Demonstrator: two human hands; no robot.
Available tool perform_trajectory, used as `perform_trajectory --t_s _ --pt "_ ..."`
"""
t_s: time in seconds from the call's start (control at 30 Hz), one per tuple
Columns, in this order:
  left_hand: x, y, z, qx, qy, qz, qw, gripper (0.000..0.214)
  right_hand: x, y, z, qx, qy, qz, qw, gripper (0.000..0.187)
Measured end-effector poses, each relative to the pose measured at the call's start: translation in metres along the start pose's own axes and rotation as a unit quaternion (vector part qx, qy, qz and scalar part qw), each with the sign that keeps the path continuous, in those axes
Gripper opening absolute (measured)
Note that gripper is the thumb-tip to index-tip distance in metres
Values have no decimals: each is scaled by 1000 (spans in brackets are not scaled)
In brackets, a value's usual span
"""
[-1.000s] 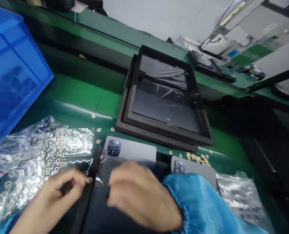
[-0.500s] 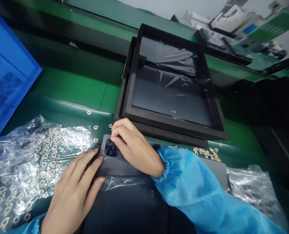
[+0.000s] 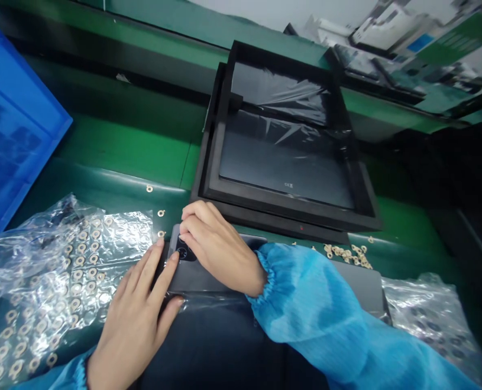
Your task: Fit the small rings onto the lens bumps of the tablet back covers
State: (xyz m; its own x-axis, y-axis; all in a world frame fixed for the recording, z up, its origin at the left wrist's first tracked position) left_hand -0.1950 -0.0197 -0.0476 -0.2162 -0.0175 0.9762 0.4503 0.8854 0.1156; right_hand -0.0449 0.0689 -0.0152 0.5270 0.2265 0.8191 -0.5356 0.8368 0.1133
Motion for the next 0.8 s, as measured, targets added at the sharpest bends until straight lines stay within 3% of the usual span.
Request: perform_trajectory --t_s 0.2,0.37,0.5,0.63,0.73,0.8 --pt "-1 0 2 -2 0 -1 1000 60 -6 -15 -2 64 -97 -20 993 21" --pt "-2 0 1 2 -9 -6 1000 59 -9 -35 5 157 -254 -4 954 35" --pt "-1 0 -3 5 -3 -4 1000 56 -2 -34 18 191 -282 30 940 32" --pt "4 -6 3 20 5 -12 1000 51 -6 -6 45 209 -191 47 958 24" --pt "7 -13 24 75 19 -43 996 48 -32 40 55 116 -78 92 986 21" --pt "8 -16 44 110 32 -68 991 46 -54 73 56 86 -61 103 989 20"
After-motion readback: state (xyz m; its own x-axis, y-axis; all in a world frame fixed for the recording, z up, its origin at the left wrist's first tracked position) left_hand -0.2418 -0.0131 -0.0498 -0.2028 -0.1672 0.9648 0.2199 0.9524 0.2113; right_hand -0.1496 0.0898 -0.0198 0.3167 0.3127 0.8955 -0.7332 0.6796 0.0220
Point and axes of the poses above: each hand's wrist, its own y-axis towards the middle knuckle, its own x-axis out of the back of the hand, z = x × y, the point moved 3 cm from there along y, towards the middle knuckle, and after that the axes turned 1 degree about y, right-handed, at the moved point
